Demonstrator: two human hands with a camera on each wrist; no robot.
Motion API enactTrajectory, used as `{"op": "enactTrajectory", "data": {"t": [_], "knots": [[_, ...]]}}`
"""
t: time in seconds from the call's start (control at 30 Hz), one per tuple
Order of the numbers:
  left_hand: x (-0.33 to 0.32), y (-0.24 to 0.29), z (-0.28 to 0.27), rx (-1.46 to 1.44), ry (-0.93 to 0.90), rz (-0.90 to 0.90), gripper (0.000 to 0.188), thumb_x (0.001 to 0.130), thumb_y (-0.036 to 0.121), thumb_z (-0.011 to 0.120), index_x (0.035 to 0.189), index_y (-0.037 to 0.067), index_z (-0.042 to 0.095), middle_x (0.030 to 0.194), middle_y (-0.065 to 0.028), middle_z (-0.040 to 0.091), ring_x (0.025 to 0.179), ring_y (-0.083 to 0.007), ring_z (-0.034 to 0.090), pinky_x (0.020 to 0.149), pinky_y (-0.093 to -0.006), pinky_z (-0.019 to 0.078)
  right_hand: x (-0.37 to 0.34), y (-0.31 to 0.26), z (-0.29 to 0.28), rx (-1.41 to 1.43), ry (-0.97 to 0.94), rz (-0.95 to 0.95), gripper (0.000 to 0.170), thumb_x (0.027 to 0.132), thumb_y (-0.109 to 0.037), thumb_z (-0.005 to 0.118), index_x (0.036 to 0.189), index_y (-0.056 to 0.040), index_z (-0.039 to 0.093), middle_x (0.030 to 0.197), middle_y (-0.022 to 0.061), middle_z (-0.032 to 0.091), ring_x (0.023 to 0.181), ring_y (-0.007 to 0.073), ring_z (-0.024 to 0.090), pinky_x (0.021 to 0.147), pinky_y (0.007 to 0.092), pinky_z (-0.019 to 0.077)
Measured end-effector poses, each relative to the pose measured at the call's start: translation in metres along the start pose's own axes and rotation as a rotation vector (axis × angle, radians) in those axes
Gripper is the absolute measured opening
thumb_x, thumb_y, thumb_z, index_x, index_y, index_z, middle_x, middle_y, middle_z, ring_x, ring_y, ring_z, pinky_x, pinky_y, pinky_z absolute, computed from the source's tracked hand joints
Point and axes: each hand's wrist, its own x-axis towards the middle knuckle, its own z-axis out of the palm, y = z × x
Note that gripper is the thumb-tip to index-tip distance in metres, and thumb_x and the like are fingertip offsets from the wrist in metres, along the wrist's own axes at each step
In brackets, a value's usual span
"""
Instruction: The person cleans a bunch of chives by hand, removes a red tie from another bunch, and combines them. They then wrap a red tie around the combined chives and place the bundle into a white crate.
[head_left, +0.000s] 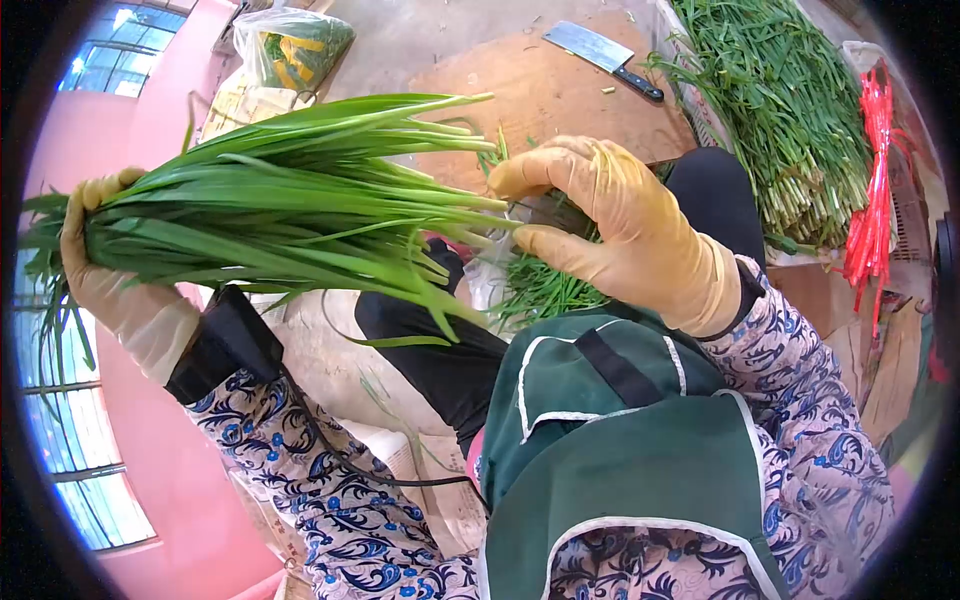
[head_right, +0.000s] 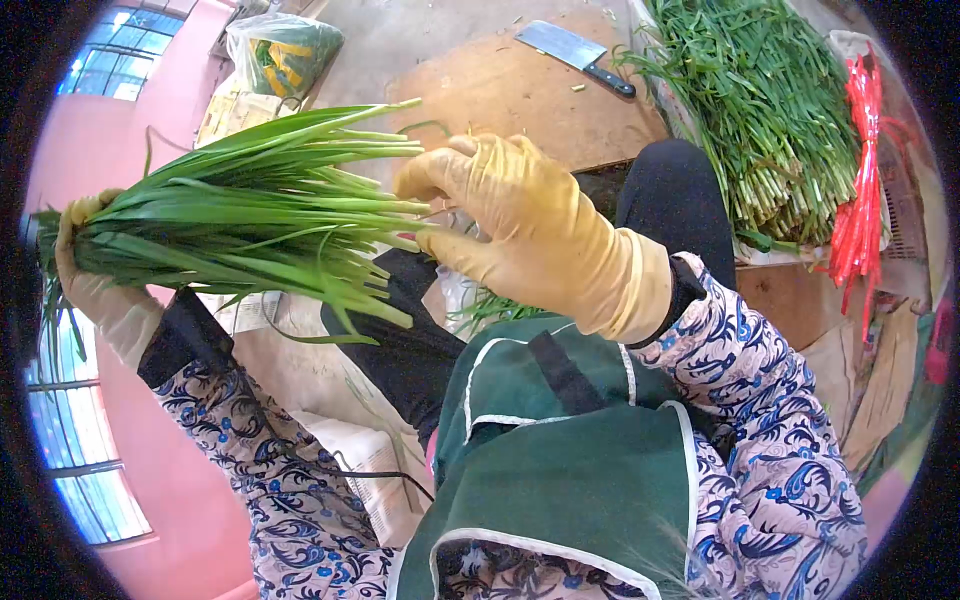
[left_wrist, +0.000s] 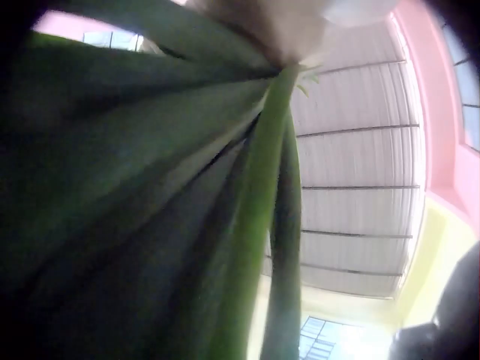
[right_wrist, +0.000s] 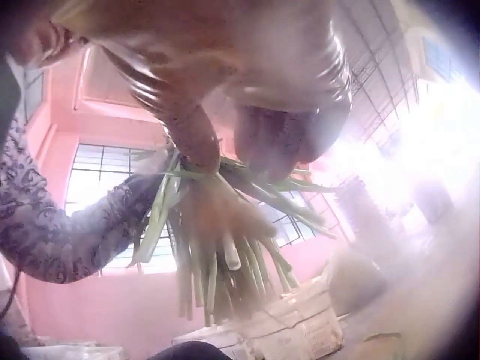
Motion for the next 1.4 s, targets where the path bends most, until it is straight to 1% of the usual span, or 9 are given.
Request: {"op": "enactTrajectory", "data": {"t": [0.1,0.23,0.5,0.6,0.7,0.93,0.97,1.27,1.4], "knots": [[0.005,-0.016,0.024,0.073,0.150,0.084,0.016,0.089,0.014,0.055,0.086,-0.001,0.058,0.087,-0.0136,0.060,0.088,-0.0270,0.056,0.092,-0.0411,0.0453,0.006,-0.005,-0.002,-0.223,0.015,-0.093,0.034,0.077,-0.024,0.073,0.105,-0.0086,0.059,0.095,0.0104,0.062,0.088,0.0321,0.059,0.075,0.0412,0.0461],[0.014,-0.021,0.027,-0.003,-0.104,-0.021,0.015,0.090,0.010,0.054,0.093,-0.004,0.060,0.094,-0.0150,0.062,0.088,-0.0273,0.059,0.092,-0.0415,0.0480,-0.003,0.000,-0.005,-0.196,-0.030,0.012,0.039,0.079,-0.029,0.073,0.108,-0.0081,0.058,0.098,0.0122,0.060,0.090,0.0336,0.058,0.077,0.0422,0.0459],[0.000,-0.069,0.103,0.626,0.037,0.211,0.026,0.092,0.008,0.056,0.116,0.002,0.063,0.113,-0.0146,0.065,0.112,-0.0218,0.060,0.098,-0.0342,0.0458,0.022,0.003,-0.008,-0.056,0.101,-0.119,0.099,0.068,-0.041,0.084,0.142,-0.0019,0.032,0.129,0.0208,0.046,0.122,0.0352,0.045,0.104,0.0415,0.0349],[0.005,-0.083,0.111,0.713,-0.186,0.258,0.036,0.088,-0.005,0.056,0.124,-0.002,0.057,0.119,-0.0138,0.063,0.112,-0.0219,0.060,0.101,-0.0340,0.0476,0.053,-0.001,-0.003,0.051,0.207,-0.230,0.089,0.073,-0.037,0.080,0.138,0.0024,0.033,0.123,0.0248,0.052,0.115,0.0369,0.052,0.099,0.0412,0.0406],[0.009,-0.094,0.121,0.765,-0.344,0.219,0.040,0.088,-0.007,0.054,0.127,-0.004,0.054,0.125,-0.0133,0.060,0.116,-0.0219,0.058,0.102,-0.0329,0.0464,0.068,-0.016,-0.017,0.256,0.074,-0.227,0.115,0.070,-0.028,0.082,0.151,0.0006,0.007,0.140,0.0263,0.039,0.131,0.0378,0.039,0.111,0.0363,0.0321],[-0.002,-0.155,0.174,0.726,-0.532,0.579,0.020,0.095,0.006,0.051,0.111,0.001,0.061,0.104,-0.0079,0.064,0.097,-0.0160,0.060,0.087,-0.0282,0.0480,0.073,0.008,-0.024,0.643,-0.020,-0.154,0.101,0.072,-0.022,0.080,0.144,0.0011,0.014,0.133,0.0252,0.042,0.122,0.0334,0.046,0.099,0.0337,0.0415],[0.000,-0.153,0.171,0.681,-0.536,0.373,0.020,0.095,0.005,0.050,0.111,0.001,0.061,0.103,-0.0076,0.064,0.096,-0.0161,0.060,0.086,-0.0282,0.0479,0.074,0.013,-0.021,0.650,-0.004,-0.120,0.097,0.072,-0.021,0.080,0.142,0.0013,0.017,0.130,0.0244,0.043,0.119,0.0327,0.047,0.098,0.0336,0.0421],[-0.018,-0.181,0.196,0.950,-0.451,0.608,0.032,0.086,-0.015,0.052,0.113,0.000,0.059,0.105,-0.0119,0.062,0.096,-0.0192,0.059,0.087,-0.0293,0.0475,0.087,0.061,0.011,0.585,0.182,0.169,0.059,0.077,-0.018,0.075,0.123,0.0027,0.045,0.107,0.0175,0.058,0.099,0.0260,0.058,0.084,0.0331,0.0472],[-0.015,-0.185,0.202,0.786,-0.451,0.365,0.026,0.089,-0.007,0.052,0.113,-0.001,0.059,0.106,-0.0122,0.062,0.098,-0.0198,0.059,0.087,-0.0310,0.0475,0.087,0.078,0.011,0.517,0.266,0.270,0.043,0.079,-0.016,0.074,0.114,0.0034,0.057,0.096,0.0144,0.065,0.090,0.0230,0.063,0.078,0.0329,0.0496]]}}
